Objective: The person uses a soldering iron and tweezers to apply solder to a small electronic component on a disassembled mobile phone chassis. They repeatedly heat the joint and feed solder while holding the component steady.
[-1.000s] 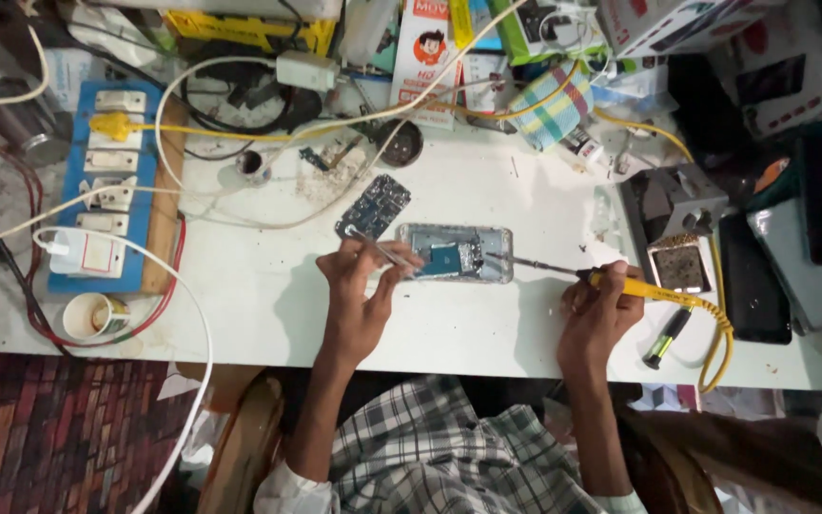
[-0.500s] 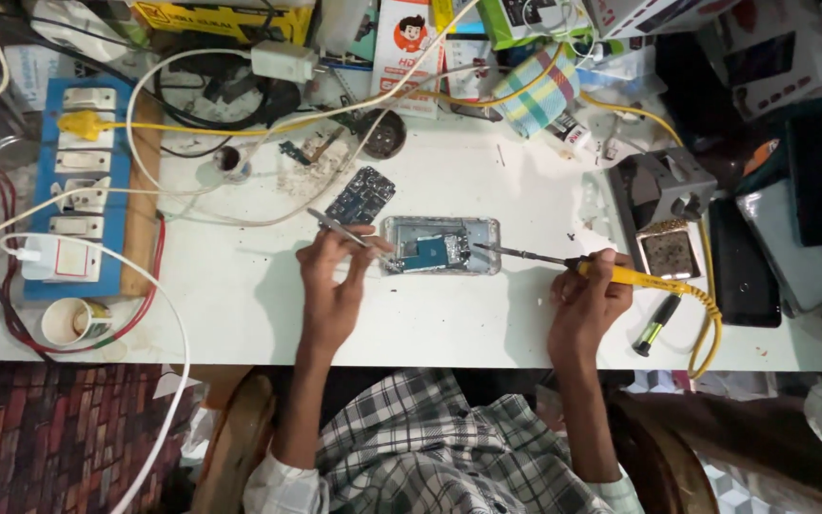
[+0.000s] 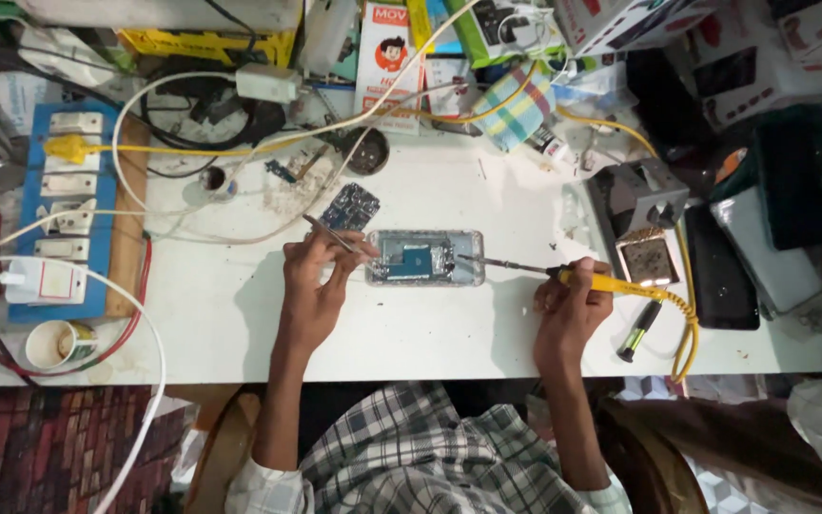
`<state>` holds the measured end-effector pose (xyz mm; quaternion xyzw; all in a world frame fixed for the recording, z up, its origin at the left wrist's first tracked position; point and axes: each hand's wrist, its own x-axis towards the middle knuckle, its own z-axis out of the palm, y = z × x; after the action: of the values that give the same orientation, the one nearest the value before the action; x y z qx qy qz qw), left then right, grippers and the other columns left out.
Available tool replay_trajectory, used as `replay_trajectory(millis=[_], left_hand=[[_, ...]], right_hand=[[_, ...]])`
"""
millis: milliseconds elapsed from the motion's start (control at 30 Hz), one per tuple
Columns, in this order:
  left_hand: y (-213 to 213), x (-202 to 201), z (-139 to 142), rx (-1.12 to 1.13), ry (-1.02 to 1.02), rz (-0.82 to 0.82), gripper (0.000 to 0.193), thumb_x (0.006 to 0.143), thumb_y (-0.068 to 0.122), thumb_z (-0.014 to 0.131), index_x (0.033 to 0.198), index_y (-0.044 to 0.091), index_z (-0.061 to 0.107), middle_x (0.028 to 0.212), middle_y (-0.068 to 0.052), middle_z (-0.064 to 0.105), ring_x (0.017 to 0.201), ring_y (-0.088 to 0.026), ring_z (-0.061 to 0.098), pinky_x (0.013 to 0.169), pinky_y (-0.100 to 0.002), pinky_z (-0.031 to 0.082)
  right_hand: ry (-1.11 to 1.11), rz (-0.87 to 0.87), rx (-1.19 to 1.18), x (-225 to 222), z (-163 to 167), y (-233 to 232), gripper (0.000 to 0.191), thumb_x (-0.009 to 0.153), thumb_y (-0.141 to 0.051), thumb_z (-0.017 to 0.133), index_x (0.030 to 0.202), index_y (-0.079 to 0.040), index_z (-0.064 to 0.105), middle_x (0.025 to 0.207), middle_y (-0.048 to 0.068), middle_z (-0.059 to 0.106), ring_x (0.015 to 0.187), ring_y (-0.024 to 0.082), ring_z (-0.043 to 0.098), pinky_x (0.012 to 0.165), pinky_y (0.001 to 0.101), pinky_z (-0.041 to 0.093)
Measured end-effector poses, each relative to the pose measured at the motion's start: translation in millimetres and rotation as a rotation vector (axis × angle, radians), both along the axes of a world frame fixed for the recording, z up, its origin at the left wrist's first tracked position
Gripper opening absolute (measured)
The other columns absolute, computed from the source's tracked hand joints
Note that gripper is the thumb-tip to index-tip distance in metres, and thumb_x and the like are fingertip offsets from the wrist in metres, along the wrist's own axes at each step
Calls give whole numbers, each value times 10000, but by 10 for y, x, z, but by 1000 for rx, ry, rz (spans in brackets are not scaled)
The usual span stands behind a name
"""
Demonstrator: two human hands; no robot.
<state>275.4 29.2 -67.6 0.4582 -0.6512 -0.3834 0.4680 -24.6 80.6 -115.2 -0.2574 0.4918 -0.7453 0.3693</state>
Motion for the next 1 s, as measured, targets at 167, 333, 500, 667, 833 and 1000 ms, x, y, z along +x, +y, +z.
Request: replay_trajectory(millis=[167, 333, 500, 667, 833, 1000], left_hand=[[7, 73, -23, 17, -3, 21, 189, 1000, 106, 663, 1154, 4, 625, 999, -92, 786, 959, -180, 781, 850, -321, 602], [41, 228, 93, -111, -272, 86, 192, 1031, 163, 617, 1155, 21, 647, 1000, -55, 798, 1006, -149, 753, 1080, -417, 320], [159, 499, 134, -96, -399, 137, 180, 1043, 205, 605, 1148, 69, 661, 1021, 10, 821, 1053, -141, 631, 1063, -393, 259], [320, 615, 58, -168, -338, 193, 168, 1029, 197, 623, 1091, 48, 670, 1027, -54, 805, 1038, -173, 651, 1027, -400, 367], [372, 425, 82, -153, 138, 165, 254, 1075, 187, 591, 1199, -33, 604, 988, -111, 785, 953, -152, 732, 832, -322, 562], [393, 49, 172, -153, 304, 82, 214, 1083, 203, 580, 1097, 12, 676, 991, -98, 773, 926, -154, 755, 828, -304, 629]], right_hand=[[-24, 17, -25, 125, -1, 109, 276, 1100, -298, 598, 977, -77, 487, 662, 12, 436, 532, 108, 424, 510, 295, 415], [-18, -2, 8, 282, 132, 97, 256, 1084, -291, 585, 988, -72, 493, 652, 18, 451, 514, 112, 425, 491, 283, 413], [1, 3, 2, 485, 190, 157, 257, 1083, -291, 581, 990, -67, 497, 657, 17, 455, 514, 101, 424, 487, 277, 424], [33, 36, -25, 659, 138, 333, 270, 1085, -314, 581, 1015, -66, 500, 645, 5, 435, 519, 90, 417, 488, 270, 415], [39, 78, -36, 574, 178, 432, 280, 1074, -325, 594, 1059, -62, 499, 660, 11, 459, 535, 97, 436, 501, 270, 408], [31, 55, -25, 384, 221, 432, 294, 1106, -344, 583, 1069, -66, 496, 762, 14, 475, 594, 102, 474, 522, 274, 415]])
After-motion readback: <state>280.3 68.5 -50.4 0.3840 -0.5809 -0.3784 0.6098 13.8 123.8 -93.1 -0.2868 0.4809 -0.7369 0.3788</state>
